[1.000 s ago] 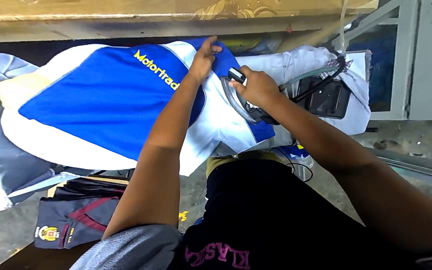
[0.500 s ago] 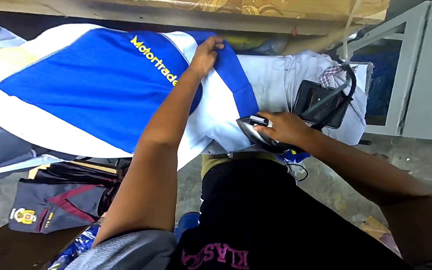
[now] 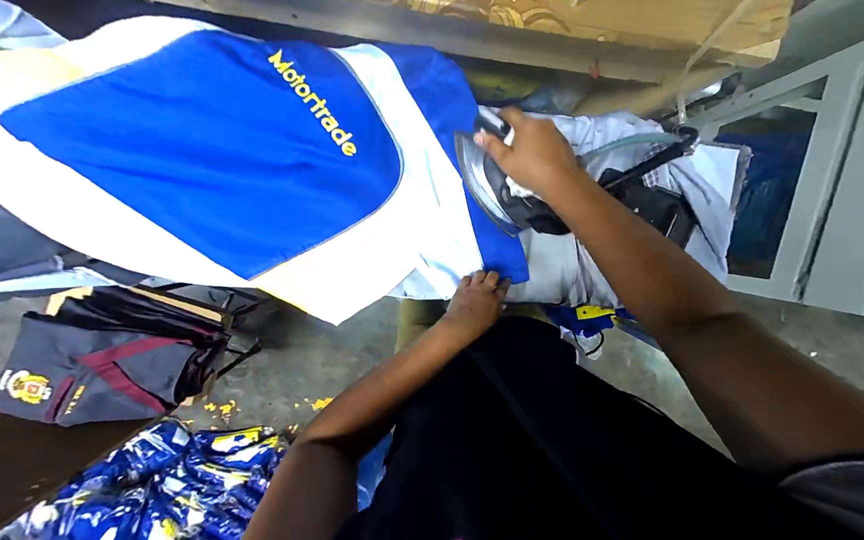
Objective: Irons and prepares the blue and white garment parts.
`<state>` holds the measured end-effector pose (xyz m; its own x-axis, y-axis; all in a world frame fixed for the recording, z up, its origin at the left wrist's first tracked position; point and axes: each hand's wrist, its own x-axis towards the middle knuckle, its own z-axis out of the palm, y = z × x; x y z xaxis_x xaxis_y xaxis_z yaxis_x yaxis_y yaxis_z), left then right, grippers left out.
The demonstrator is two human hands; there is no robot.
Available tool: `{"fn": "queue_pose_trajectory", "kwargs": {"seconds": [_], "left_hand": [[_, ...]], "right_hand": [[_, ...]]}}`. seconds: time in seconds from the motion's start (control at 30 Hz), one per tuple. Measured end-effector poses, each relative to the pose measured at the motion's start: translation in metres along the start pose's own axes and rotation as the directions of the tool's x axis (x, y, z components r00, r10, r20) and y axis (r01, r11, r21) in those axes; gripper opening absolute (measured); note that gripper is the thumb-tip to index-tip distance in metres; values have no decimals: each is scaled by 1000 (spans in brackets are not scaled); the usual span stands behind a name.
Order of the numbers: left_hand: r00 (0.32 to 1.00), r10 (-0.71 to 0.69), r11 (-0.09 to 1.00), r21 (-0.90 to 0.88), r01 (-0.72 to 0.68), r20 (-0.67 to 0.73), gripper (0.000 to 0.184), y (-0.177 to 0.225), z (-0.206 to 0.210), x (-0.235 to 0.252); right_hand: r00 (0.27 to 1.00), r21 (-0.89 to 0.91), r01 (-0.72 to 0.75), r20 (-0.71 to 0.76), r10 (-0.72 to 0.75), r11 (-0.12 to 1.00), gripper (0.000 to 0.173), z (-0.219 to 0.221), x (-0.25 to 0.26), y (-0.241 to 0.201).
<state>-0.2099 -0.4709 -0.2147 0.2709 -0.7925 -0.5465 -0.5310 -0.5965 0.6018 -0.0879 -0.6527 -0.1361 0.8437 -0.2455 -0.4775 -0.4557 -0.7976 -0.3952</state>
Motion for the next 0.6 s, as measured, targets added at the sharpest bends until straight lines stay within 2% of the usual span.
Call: {"fn": "queue_pose_trajectory", "kwargs": {"seconds": [0.13,0.27,0.37,0.43,0.5,0.53,0.6], "left_hand": [[995,-67,984,169,55,68,46,11,13,-1],[987,-122,971,218,96,108,52,20,12,-1],[997,-75,977,199,71,10,51,17,19,-4],[986,-34,995,88,49,-164,43,14,18,-21],[905,-104,991,-120,59,-412,33,7,21,-49],[846,-216,961,-260,95,-487,31,1,26,-63],[744,-492,796,-579,174,-453,36,-19,35,-84]], "right_hand": [[994,58,-33,-106,39,998,56,-2,30,-17],[996,-15,8,-89,-10,1000,58,0,18,-15],[997,-56,23,-67,-27,998,59,-2,8,4],[998,-61,11,-69,-15,998,59,-6,0,15],[999,-93,12,-49,-16,996,60,-7,-17,22],[1000,-114,18,-19,-20,993,60,-6,-31,27],[997,-126,66,51,-60,990,57,-1,-64,36]]}}
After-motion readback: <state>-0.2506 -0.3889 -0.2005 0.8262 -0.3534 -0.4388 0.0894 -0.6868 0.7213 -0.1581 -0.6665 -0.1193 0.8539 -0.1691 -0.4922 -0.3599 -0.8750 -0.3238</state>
